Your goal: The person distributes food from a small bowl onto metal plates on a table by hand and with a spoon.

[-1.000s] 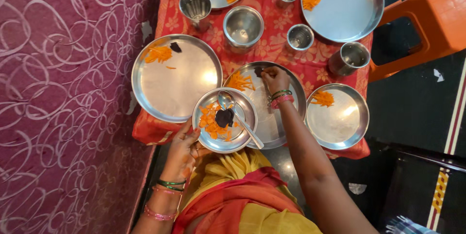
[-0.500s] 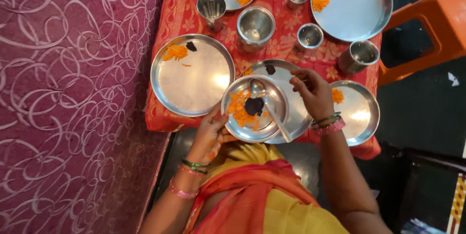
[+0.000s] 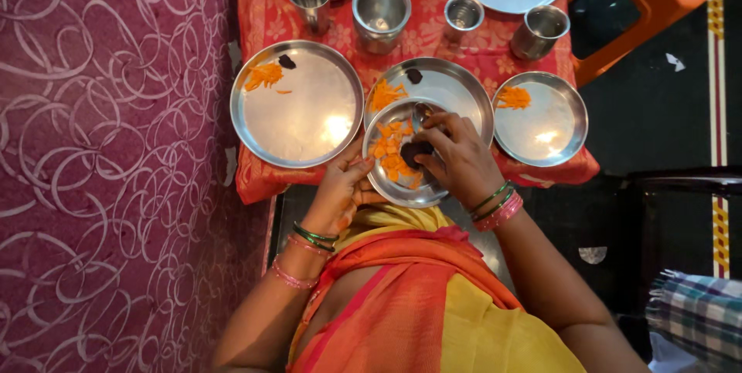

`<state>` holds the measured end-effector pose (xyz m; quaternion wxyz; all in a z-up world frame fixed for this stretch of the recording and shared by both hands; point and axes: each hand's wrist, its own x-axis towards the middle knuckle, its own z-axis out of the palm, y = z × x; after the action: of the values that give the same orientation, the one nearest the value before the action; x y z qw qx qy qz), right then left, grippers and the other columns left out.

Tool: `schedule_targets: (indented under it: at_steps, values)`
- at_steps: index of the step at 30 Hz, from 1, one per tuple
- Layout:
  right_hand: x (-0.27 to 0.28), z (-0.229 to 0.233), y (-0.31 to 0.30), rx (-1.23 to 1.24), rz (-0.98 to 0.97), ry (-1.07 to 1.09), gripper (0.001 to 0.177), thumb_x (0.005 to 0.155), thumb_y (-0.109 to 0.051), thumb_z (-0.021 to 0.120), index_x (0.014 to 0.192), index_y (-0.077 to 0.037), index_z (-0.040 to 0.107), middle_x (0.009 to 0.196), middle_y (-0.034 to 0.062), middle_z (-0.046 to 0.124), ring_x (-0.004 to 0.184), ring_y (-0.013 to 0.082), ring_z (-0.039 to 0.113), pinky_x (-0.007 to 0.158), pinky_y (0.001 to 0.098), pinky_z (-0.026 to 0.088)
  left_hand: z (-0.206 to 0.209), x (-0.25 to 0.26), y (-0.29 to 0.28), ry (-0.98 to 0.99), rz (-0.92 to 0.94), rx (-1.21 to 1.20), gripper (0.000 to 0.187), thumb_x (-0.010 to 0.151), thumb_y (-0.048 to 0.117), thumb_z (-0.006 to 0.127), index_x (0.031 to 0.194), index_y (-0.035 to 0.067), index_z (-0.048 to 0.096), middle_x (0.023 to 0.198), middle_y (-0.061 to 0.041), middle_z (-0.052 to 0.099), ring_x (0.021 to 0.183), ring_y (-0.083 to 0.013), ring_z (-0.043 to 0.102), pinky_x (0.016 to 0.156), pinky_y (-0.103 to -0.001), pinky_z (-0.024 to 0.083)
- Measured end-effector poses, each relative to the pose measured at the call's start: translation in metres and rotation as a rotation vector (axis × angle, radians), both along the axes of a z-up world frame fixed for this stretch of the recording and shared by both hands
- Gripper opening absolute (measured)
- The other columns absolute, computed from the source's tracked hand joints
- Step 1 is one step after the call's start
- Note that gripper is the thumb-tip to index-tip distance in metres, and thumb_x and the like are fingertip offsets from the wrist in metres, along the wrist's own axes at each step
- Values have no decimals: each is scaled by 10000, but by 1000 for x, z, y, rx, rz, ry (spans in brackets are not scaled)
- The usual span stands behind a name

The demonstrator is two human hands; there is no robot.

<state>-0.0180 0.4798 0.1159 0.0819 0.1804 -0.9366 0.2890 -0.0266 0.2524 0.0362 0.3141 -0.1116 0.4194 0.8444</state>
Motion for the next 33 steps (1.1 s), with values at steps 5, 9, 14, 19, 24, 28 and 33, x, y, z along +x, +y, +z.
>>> schedule_targets:
  at_steps: [5,9,14,19,24,28,33]
  values:
    - [24,-13,11,-199,-49,-34,274,821,-105,816,1063,-76,691,1171,106,639,1030,267,644,852,370,529,0,3,-5,-22,-82,23,522,1017,157,565,1521,70,457,1129,-146,732,847,-261,769,671,-401,673]
    - [28,-28,53,-713,-288,-356,192,935,-107,766,1100,-50,687,919,47,709,745,108,619,626,241,469,-5,3,-3,6,-95,22,537,1025,161,584,1538,66,457,1137,-156,718,841,-267,758,666,-416,666]
    - [14,-65,143,-1088,-475,-189,182,969,-75,739,1135,-33,677,927,6,699,765,68,632,655,197,485,-14,-3,9,-40,-131,-16,557,998,167,557,1533,95,423,1174,-146,716,849,-281,765,692,-445,663]
    - [-13,-140,252,-1194,-672,-208,156,979,-92,726,1115,-28,686,933,22,725,773,113,712,602,195,488,-24,-6,36,-53,-95,-4,567,993,148,537,1542,83,411,1210,-155,714,888,-282,768,724,-465,666]
    - [-50,-245,336,-979,-794,-279,177,968,-126,741,1105,-20,709,913,37,748,764,123,737,584,207,512,-20,-9,77,-77,-58,-52,572,1008,168,563,1551,61,417,1199,-207,698,902,-301,759,737,-465,668]
    - [-81,-313,373,-917,-800,-337,175,965,-121,728,1104,-15,715,897,49,757,756,122,744,584,225,537,-18,-10,113,-157,12,-146,587,976,160,579,1533,89,411,1217,-187,702,892,-308,761,713,-463,657]
    - [-112,-348,385,-872,-771,-379,166,930,-63,737,1075,15,747,873,60,767,703,138,743,605,236,570,-29,-12,151,-172,88,-141,582,983,150,586,1539,63,434,1223,-196,700,906,-299,762,698,-435,674]
